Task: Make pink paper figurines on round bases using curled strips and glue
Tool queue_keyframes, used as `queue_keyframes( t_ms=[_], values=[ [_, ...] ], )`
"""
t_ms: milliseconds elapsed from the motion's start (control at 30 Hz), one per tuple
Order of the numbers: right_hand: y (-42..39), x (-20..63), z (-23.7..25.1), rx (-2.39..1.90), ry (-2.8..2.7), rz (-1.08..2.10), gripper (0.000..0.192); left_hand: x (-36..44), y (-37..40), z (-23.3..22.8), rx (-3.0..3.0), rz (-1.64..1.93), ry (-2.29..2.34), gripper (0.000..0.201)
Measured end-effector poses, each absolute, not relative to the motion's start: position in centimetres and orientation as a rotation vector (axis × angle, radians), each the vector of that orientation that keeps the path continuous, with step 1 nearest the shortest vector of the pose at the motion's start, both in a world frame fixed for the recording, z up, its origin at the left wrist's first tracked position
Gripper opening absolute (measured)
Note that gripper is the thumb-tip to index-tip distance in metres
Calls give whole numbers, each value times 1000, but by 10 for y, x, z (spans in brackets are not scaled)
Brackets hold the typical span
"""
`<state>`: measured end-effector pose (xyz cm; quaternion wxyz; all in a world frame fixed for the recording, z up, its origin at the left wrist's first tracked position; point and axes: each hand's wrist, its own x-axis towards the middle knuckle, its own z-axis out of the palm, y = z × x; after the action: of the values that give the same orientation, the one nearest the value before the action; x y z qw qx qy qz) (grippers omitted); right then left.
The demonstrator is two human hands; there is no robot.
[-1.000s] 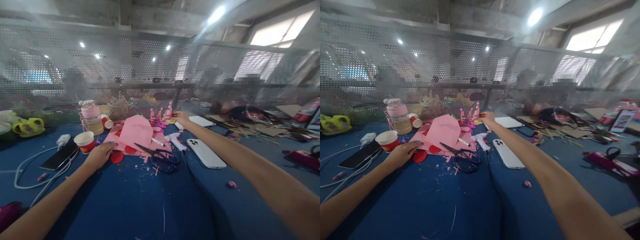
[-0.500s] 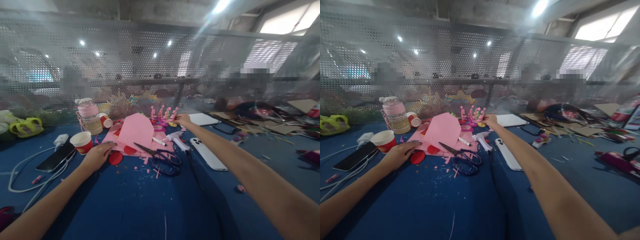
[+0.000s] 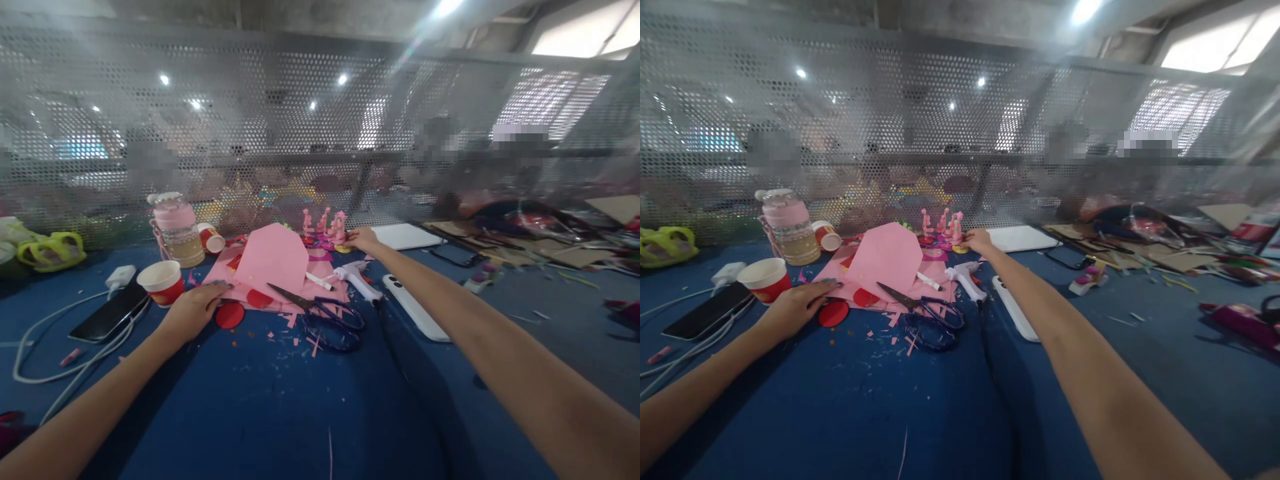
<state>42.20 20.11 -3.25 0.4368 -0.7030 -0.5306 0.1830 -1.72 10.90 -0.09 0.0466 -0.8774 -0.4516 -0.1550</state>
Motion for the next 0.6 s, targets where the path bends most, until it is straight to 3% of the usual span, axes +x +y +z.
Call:
queue_keyframes(
  t_ms=[267,600],
  values=[
    [187,418,-11,-1932,-1332,619,30,-17,109,-1,-2677,-454,-1372,38],
    [155,408,17,-2029,-1431,547,30,-18,109,0,-2666,-399,-1390,38]
  ],
)
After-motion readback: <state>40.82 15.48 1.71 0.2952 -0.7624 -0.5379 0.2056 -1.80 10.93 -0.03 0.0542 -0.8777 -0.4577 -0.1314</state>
